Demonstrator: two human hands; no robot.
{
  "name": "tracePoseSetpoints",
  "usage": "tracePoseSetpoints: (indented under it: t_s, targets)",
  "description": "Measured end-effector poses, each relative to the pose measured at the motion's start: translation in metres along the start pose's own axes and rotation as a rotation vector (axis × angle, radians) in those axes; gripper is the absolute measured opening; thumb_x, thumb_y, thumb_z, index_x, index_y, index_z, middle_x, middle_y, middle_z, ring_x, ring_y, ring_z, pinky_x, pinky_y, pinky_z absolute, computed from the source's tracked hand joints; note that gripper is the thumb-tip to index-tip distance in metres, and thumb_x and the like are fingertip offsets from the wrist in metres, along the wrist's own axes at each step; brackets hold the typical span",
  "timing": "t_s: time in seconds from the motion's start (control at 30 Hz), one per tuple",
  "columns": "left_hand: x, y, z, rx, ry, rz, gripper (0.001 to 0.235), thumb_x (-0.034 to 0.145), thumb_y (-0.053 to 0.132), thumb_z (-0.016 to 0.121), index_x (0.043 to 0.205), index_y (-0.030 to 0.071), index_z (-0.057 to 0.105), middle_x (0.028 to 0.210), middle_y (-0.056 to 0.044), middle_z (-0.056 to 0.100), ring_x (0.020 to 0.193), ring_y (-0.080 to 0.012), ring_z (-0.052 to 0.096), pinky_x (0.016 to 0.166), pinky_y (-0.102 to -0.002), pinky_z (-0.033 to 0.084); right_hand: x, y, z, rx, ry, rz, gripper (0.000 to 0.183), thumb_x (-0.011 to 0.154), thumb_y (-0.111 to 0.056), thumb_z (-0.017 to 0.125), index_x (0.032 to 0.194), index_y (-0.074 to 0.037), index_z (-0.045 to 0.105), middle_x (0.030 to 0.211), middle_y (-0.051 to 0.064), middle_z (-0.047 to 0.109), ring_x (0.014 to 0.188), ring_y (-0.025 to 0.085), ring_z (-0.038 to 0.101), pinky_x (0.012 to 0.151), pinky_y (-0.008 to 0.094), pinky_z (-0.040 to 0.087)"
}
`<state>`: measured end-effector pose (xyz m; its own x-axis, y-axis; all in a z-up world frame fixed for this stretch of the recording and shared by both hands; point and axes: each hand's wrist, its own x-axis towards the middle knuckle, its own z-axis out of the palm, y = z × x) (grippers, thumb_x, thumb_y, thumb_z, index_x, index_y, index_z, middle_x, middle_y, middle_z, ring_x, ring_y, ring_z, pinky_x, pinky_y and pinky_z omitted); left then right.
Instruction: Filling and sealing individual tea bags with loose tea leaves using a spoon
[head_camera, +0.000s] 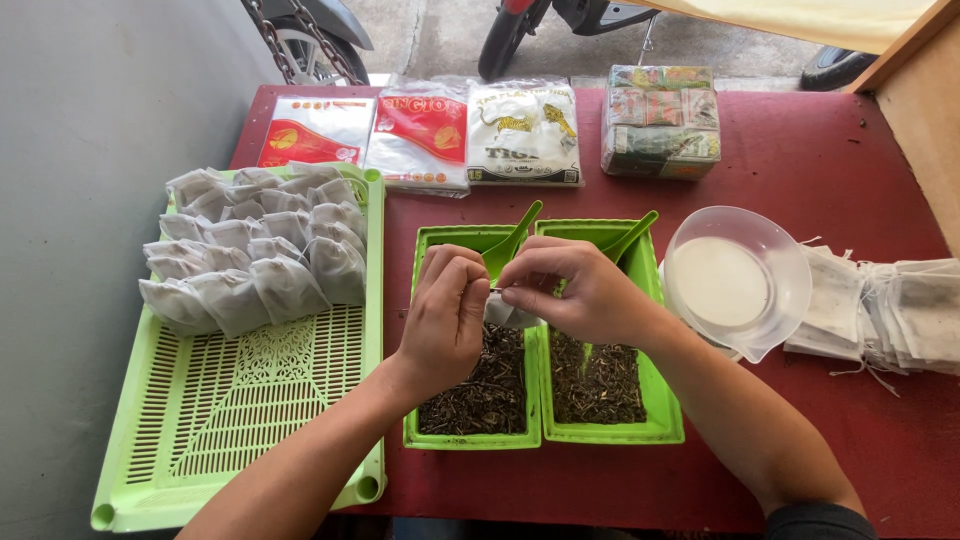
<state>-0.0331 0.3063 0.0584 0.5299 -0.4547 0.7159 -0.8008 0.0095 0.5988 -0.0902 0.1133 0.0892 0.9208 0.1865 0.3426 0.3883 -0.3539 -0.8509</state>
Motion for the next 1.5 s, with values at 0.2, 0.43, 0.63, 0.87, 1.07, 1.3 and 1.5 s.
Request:
tracePoseSetpoints:
  t_s: [0.2,0.43,0.63,0.87,1.07,1.3,1.5]
  targets:
    - [0.000,0.005,0.000,-0.084,0.011,-0.052,0.025,0.108,0.014,0.042,0.087,0.006,0.052,0.089,-0.010,0.053,0.086,-0.0326,0.055,0.082,-0.041,0.047,0.003,-0.001,0.000,-0.023,0.006,-0.034,0.006,0.092,-0.007,0.075,0.098,-0.005,0.077,0.080,0.009,0.068,0.065,0.016,0.065,0.059,0.029,0.056]
    - [-0.002,-0.005,0.000,-0.195,-0.010,-0.299,0.026,0.108,0.018,0.048,0.089,0.006,0.062,0.076,-0.011,0.065,0.073,-0.0269,0.065,0.074,-0.041,0.052,0.003,0.005,-0.004,0.089,0.011,0.062,0.006,0.094,-0.007,0.073,0.097,-0.004,0.078,0.077,0.007,0.066,0.067,0.010,0.058,0.058,0.027,0.051]
    - [-0.004,-0.012,-0.001,-0.241,-0.034,-0.450,0.026,0.108,0.021,0.050,0.087,0.010,0.060,0.052,-0.003,0.055,0.053,-0.0176,0.054,0.060,-0.034,0.050,0.002,0.003,-0.004,0.087,0.001,0.080,0.006,0.094,-0.007,0.073,0.097,-0.005,0.078,0.076,0.008,0.066,0.067,0.011,0.058,0.058,0.028,0.051]
    - [0.006,0.014,-0.023,0.070,-0.212,-0.443,0.018,0.106,0.028,0.049,0.110,0.018,0.063,0.072,-0.022,0.065,0.073,-0.0519,0.063,0.065,-0.057,0.051,0.013,-0.006,0.001,0.240,0.071,0.107,0.011,0.093,0.000,0.074,0.103,0.000,0.076,0.079,0.005,0.065,0.068,0.010,0.063,0.055,0.023,0.057]
    - [0.020,0.028,-0.060,0.141,-0.101,-0.320,0.020,0.098,0.027,0.061,0.111,0.014,0.071,0.057,-0.013,0.060,0.058,-0.0343,0.064,0.059,-0.045,0.052,0.055,-0.038,0.025,0.201,0.041,0.003,0.012,0.094,0.001,0.072,0.105,0.000,0.075,0.081,0.008,0.064,0.068,0.013,0.063,0.052,0.027,0.060]
    - [0.004,0.030,-0.129,0.279,0.030,-0.337,0.006,0.095,0.015,0.067,0.094,0.017,0.073,0.054,-0.003,0.059,0.059,-0.0236,0.068,0.065,-0.034,0.054,0.098,-0.073,0.072,0.050,-0.122,-0.121,0.013,0.097,-0.011,0.070,0.109,-0.007,0.074,0.086,0.009,0.068,0.068,0.015,0.065,0.053,0.024,0.057]
    - [-0.029,0.012,-0.161,0.370,0.110,-0.503,0.010,0.095,0.020,0.068,0.086,0.015,0.072,0.053,-0.005,0.055,0.054,-0.0217,0.059,0.060,-0.036,0.049,0.129,-0.044,0.128,-0.101,-0.185,-0.167,0.010,0.093,-0.015,0.068,0.103,-0.013,0.070,0.084,0.009,0.069,0.075,0.025,0.072,0.064,0.038,0.060]
